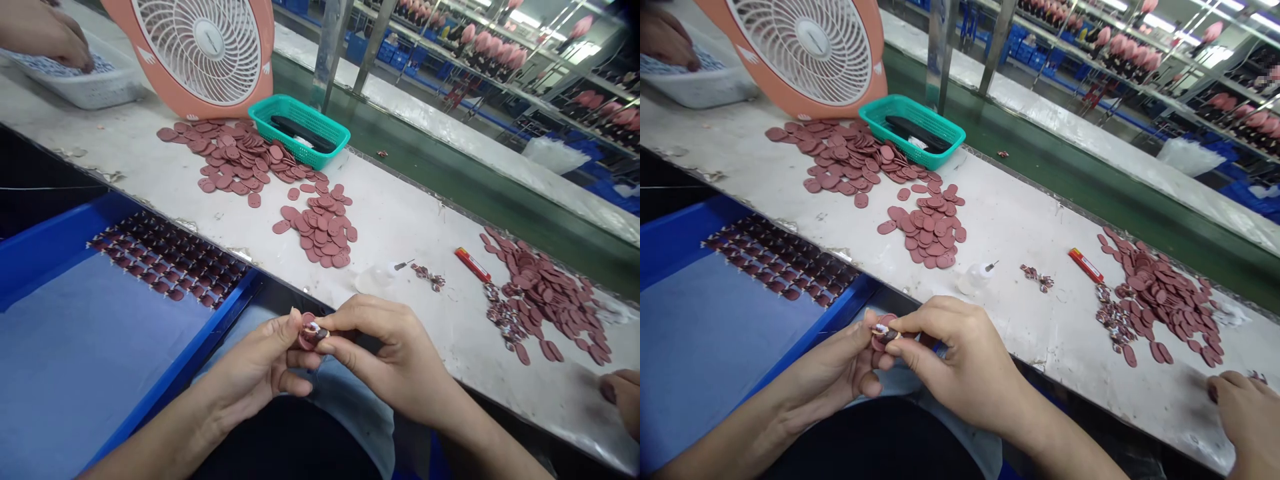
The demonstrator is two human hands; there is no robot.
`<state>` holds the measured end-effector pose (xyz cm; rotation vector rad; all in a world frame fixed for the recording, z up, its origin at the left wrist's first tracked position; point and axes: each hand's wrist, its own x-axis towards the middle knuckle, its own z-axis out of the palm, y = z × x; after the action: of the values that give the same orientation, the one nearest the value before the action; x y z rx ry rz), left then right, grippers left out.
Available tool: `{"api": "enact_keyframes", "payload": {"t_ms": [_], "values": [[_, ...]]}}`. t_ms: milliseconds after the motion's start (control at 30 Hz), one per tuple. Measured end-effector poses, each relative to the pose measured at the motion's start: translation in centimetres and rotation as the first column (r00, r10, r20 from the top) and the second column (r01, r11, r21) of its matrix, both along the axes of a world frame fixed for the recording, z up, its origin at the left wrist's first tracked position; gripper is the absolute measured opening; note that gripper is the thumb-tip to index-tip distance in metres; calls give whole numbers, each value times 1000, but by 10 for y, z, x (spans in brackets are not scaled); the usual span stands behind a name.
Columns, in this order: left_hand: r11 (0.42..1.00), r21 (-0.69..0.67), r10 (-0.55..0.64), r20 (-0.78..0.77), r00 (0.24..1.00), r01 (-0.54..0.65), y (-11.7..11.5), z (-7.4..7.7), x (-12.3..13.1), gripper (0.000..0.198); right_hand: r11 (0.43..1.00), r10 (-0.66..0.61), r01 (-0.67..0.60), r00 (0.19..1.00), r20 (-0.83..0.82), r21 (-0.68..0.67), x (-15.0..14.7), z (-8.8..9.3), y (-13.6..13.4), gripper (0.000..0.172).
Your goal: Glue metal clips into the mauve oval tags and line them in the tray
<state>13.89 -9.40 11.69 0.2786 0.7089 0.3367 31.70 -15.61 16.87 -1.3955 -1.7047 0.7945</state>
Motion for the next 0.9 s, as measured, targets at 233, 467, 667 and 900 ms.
{"api": "enact_keyframes", "payload": {"t_ms": [233,467,667,900], "values": [[910,318,336,-183,924,-268,2,-16,-6,42,903,-261,128,922,287,410,-17,-28,6,17],[764,545,491,-143,860,-346,0,-16,-10,32,755,-367,-10,822,435,656,-44,-51,22,25],[713,614,574,-234,785,-339,8,-17,-21,22,774,-347,33,858,379,633,-60,-62,34,19],[672,676,641,-325,696,-302,19,-31,-34,24,808,-201,-35,922,331,588,-73,-64,29,27]]}}
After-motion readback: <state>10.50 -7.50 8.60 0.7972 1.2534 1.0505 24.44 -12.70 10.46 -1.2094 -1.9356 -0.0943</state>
